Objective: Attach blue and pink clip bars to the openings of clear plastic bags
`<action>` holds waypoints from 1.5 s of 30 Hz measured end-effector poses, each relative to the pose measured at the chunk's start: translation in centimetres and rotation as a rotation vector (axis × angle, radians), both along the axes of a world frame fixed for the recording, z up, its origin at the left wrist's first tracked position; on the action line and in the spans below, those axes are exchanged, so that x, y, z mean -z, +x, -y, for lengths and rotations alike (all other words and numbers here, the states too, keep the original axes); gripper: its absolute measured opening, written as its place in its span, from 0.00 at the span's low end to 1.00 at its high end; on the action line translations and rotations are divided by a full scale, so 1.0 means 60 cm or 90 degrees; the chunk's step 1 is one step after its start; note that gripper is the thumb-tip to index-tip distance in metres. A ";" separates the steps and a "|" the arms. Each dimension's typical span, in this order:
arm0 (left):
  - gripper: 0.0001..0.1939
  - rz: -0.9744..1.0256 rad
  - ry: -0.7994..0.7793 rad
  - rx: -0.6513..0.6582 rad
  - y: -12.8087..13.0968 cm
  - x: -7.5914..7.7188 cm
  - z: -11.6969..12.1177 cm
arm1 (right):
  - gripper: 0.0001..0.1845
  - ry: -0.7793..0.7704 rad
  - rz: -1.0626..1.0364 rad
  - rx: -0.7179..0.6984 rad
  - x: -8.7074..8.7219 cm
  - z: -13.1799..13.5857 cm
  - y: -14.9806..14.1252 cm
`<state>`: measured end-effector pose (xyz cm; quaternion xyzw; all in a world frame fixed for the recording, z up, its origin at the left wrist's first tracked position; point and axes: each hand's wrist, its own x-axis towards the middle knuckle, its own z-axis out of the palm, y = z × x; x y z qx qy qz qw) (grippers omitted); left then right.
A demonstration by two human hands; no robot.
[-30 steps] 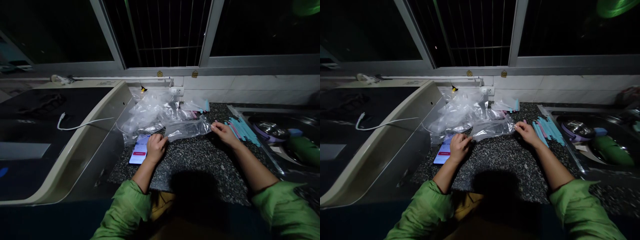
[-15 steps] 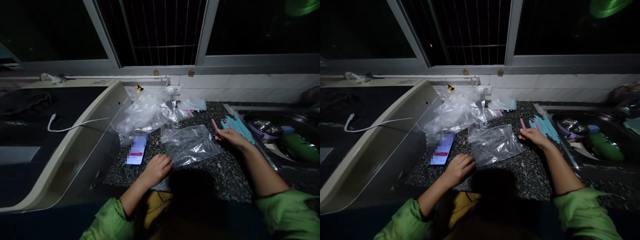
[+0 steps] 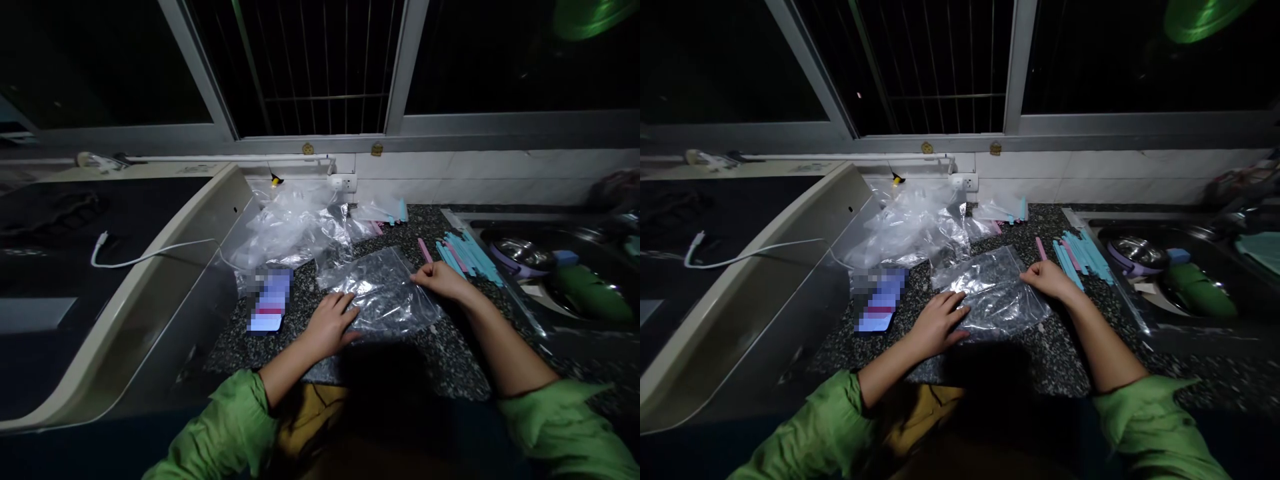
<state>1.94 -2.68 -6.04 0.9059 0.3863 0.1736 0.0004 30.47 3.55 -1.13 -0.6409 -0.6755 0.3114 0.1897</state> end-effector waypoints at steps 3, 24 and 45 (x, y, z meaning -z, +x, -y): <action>0.25 -0.016 -0.024 -0.014 -0.001 0.012 0.004 | 0.19 -0.022 0.168 0.028 0.009 -0.007 0.000; 0.17 0.233 -0.183 -0.222 0.004 -0.044 -0.090 | 0.11 0.229 0.192 -0.228 0.036 -0.006 -0.020; 0.10 0.721 -0.454 -0.195 0.007 -0.017 -0.106 | 0.21 0.100 -0.107 -0.219 0.030 -0.030 -0.072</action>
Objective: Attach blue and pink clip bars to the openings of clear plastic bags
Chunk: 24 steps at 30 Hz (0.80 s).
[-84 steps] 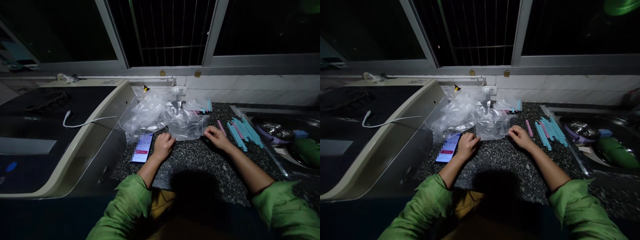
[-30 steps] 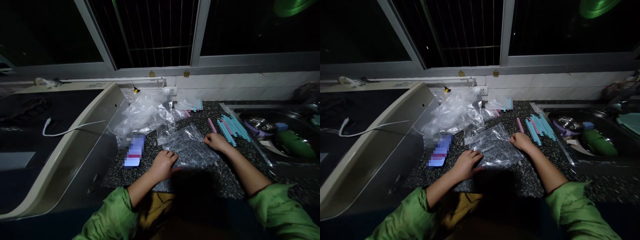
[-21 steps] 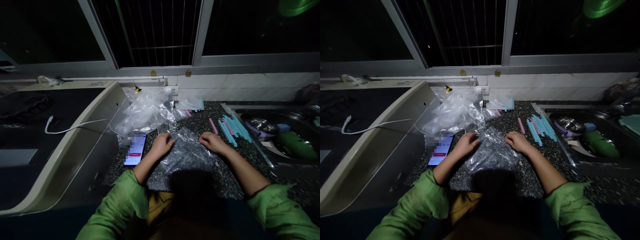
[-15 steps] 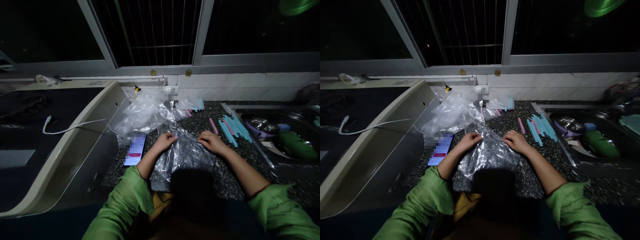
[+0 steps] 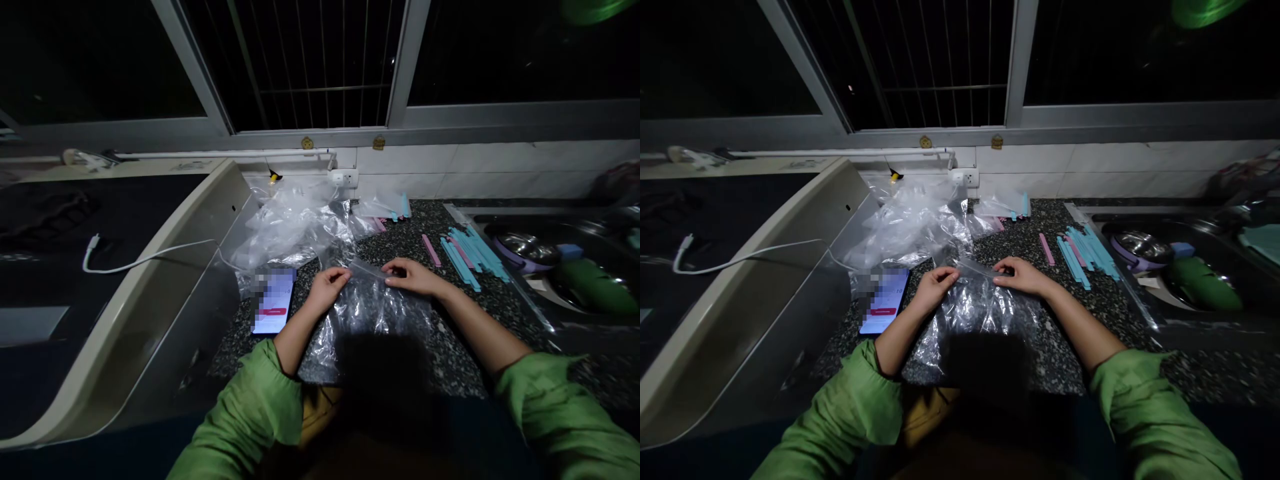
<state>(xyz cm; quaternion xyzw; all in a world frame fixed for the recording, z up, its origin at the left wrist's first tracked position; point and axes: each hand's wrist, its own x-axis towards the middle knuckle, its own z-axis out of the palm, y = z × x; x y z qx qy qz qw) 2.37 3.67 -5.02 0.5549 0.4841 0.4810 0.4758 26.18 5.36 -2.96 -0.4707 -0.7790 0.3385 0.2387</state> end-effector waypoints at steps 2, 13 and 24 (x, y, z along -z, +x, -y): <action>0.10 0.000 0.004 -0.003 -0.001 -0.002 0.001 | 0.22 -0.084 -0.022 -0.018 -0.006 -0.004 -0.011; 0.11 -0.009 -0.053 0.028 -0.015 -0.011 -0.002 | 0.21 -0.167 -0.029 -0.097 -0.023 -0.013 -0.060; 0.06 -0.017 -0.056 -0.027 -0.021 -0.017 -0.009 | 0.20 -0.128 -0.062 -0.087 -0.019 -0.016 -0.110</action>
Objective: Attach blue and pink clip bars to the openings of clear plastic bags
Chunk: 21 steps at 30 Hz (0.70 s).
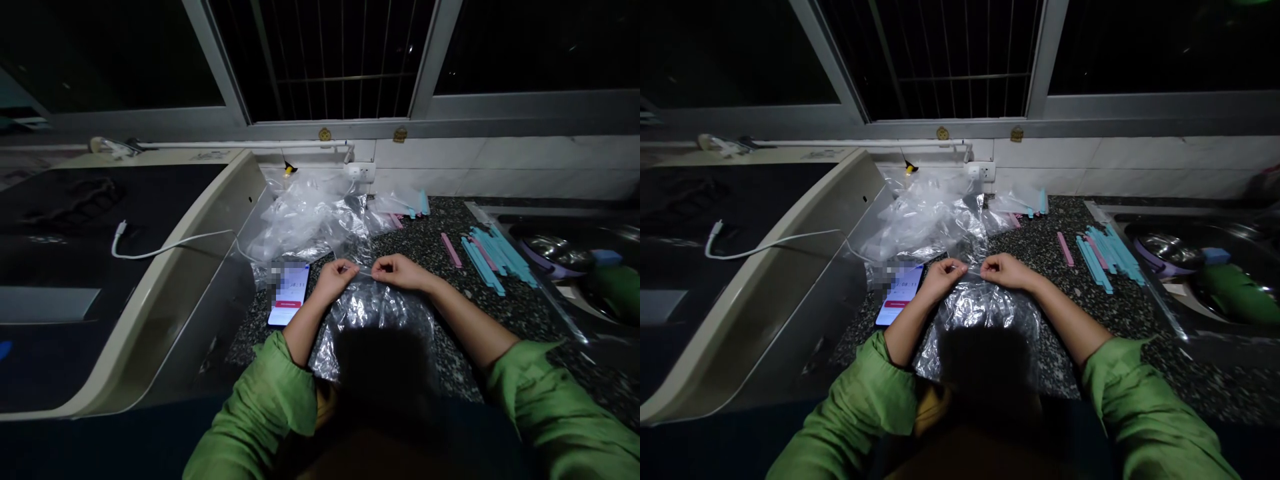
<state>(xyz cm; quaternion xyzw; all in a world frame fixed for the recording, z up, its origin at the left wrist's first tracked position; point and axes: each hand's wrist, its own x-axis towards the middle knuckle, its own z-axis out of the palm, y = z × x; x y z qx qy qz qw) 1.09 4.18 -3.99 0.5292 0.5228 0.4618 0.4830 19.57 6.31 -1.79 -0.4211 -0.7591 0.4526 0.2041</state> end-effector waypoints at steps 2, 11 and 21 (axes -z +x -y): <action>0.06 0.015 -0.015 0.021 -0.002 -0.003 0.001 | 0.19 -0.003 0.000 -0.004 0.001 0.001 -0.002; 0.05 0.019 -0.011 0.029 0.001 -0.002 0.003 | 0.18 -0.012 -0.006 0.009 0.000 0.005 -0.001; 0.04 0.016 0.007 0.028 0.004 -0.009 0.007 | 0.17 0.008 -0.025 -0.007 0.004 0.005 -0.001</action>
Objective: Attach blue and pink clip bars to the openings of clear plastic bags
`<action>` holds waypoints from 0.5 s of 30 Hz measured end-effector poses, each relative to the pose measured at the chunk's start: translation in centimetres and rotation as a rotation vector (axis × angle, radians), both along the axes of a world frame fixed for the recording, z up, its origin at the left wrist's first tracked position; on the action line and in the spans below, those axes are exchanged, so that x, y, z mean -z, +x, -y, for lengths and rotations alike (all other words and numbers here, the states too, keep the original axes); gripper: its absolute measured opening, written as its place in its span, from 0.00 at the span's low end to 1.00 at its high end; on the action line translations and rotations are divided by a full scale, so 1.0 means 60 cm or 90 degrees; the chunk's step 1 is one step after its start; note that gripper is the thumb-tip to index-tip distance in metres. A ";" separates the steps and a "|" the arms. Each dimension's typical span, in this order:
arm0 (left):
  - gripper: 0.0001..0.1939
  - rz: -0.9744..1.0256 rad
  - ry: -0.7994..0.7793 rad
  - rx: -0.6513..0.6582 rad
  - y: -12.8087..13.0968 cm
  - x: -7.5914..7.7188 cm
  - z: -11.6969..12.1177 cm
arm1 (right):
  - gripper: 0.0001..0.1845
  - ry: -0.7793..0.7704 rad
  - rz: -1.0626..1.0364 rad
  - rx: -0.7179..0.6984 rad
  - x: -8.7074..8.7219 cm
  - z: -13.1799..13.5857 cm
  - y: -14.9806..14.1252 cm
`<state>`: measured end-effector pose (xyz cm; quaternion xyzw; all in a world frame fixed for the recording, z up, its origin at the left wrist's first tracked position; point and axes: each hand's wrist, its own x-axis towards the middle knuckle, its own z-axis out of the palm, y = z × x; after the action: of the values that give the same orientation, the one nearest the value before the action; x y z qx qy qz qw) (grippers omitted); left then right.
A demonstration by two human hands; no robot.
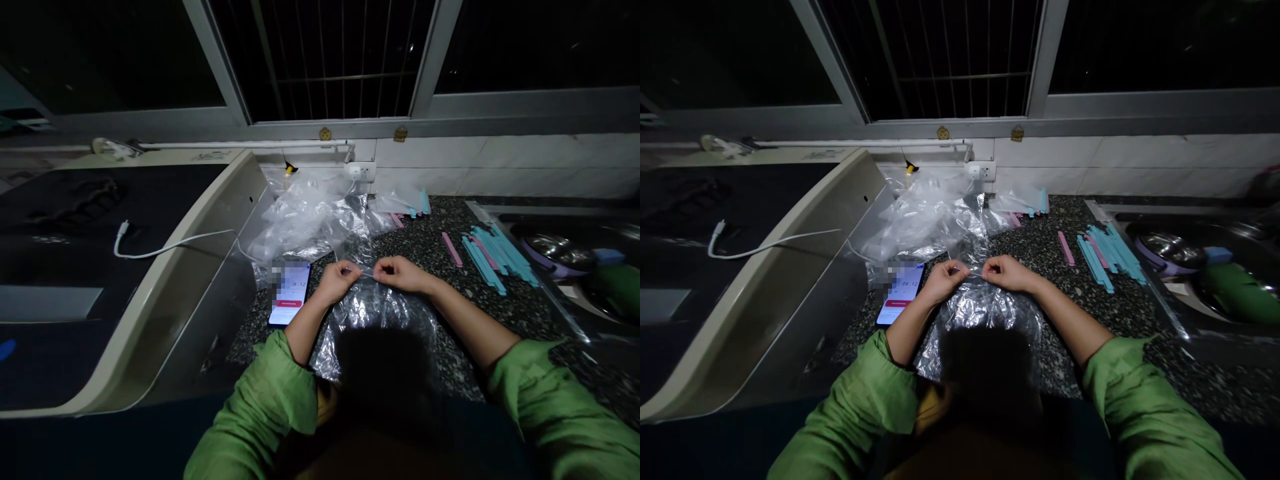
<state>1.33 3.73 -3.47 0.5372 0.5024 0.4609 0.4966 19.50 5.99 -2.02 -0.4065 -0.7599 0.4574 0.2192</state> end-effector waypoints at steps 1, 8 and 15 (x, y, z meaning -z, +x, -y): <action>0.04 -0.001 0.001 0.000 0.000 -0.001 0.001 | 0.17 0.002 0.001 0.000 0.001 0.000 0.000; 0.04 -0.007 0.004 0.020 0.003 -0.011 0.007 | 0.18 -0.019 -0.017 0.008 0.003 0.000 -0.005; 0.03 -0.037 0.010 0.049 0.005 -0.005 0.006 | 0.18 -0.001 -0.032 0.014 0.003 0.005 -0.014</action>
<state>1.62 3.35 -3.17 0.5730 0.4918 0.4294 0.4954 18.68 5.69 -2.21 -0.4035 -0.7495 0.4653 0.2428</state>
